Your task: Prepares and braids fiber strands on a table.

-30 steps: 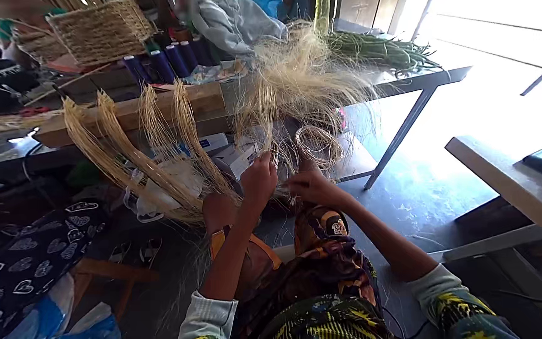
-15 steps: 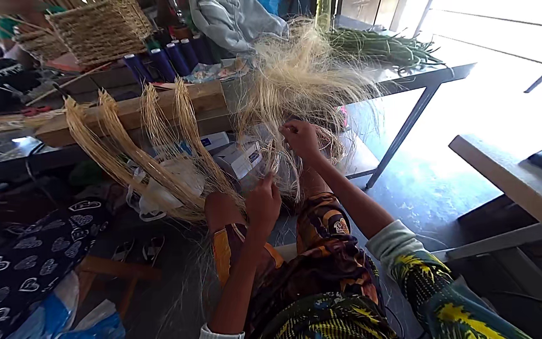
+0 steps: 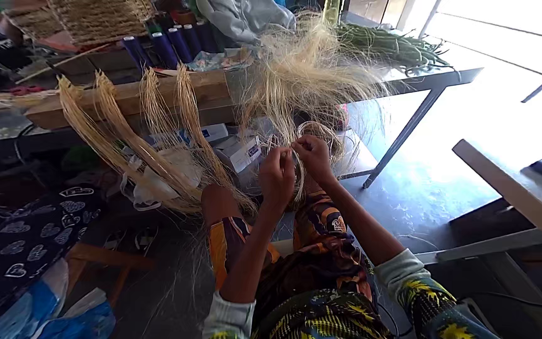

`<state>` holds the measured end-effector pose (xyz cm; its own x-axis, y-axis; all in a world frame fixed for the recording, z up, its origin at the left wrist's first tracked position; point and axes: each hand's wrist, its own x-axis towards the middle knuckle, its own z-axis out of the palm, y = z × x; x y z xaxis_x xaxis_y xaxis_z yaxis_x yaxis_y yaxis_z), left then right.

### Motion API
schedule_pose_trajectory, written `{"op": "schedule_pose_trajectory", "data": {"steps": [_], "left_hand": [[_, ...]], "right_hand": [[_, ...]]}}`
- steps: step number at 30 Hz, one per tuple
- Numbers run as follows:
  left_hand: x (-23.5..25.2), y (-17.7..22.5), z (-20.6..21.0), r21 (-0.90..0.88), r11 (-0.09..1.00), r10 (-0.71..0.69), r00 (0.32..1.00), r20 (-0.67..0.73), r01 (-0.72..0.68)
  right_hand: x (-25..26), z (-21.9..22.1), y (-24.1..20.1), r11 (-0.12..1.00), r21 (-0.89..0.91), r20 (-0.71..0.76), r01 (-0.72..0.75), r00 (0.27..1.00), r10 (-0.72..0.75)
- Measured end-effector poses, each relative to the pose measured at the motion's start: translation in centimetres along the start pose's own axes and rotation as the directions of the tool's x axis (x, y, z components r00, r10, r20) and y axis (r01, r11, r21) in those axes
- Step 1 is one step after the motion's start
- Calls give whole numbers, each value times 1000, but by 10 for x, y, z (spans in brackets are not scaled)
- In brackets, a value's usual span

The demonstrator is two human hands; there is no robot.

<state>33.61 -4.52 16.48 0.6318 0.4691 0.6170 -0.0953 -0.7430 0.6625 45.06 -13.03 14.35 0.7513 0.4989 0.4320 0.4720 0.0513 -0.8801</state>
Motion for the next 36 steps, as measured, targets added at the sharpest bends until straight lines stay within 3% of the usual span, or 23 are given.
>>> {"op": "schedule_pose_trajectory", "data": {"steps": [3, 8, 11, 15, 21, 28, 36], "left_hand": [[43, -2, 4, 15, 993, -114, 981, 158, 113], [82, -18, 28, 32, 960, -280, 955, 96, 278], [85, -21, 30, 9, 953, -302, 948, 99, 302], [90, -24, 31, -16, 939, -338, 932, 129, 343], [93, -32, 35, -175, 915, -348, 931, 110, 362], [95, -36, 30, -474, 733, -458, 869, 185, 488], [93, -31, 24, -510, 720, -430, 880, 204, 470]], "right_hand": [[-2, 3, 3, 999, 52, 8, 7, 1000, -7], [1, 5, 3, 998, 66, 25, -8, 1000, 7], [3, 6, 1, 994, 100, 25, 46, 998, -49], [15, 10, 2, 996, 91, 39, 11, 999, -14], [21, 10, 7, 993, 113, 9, 30, 999, -31], [29, 1, 9, 973, 224, -95, 48, 995, -27], [29, -4, 3, 966, 260, -113, -15, 993, 45]]}}
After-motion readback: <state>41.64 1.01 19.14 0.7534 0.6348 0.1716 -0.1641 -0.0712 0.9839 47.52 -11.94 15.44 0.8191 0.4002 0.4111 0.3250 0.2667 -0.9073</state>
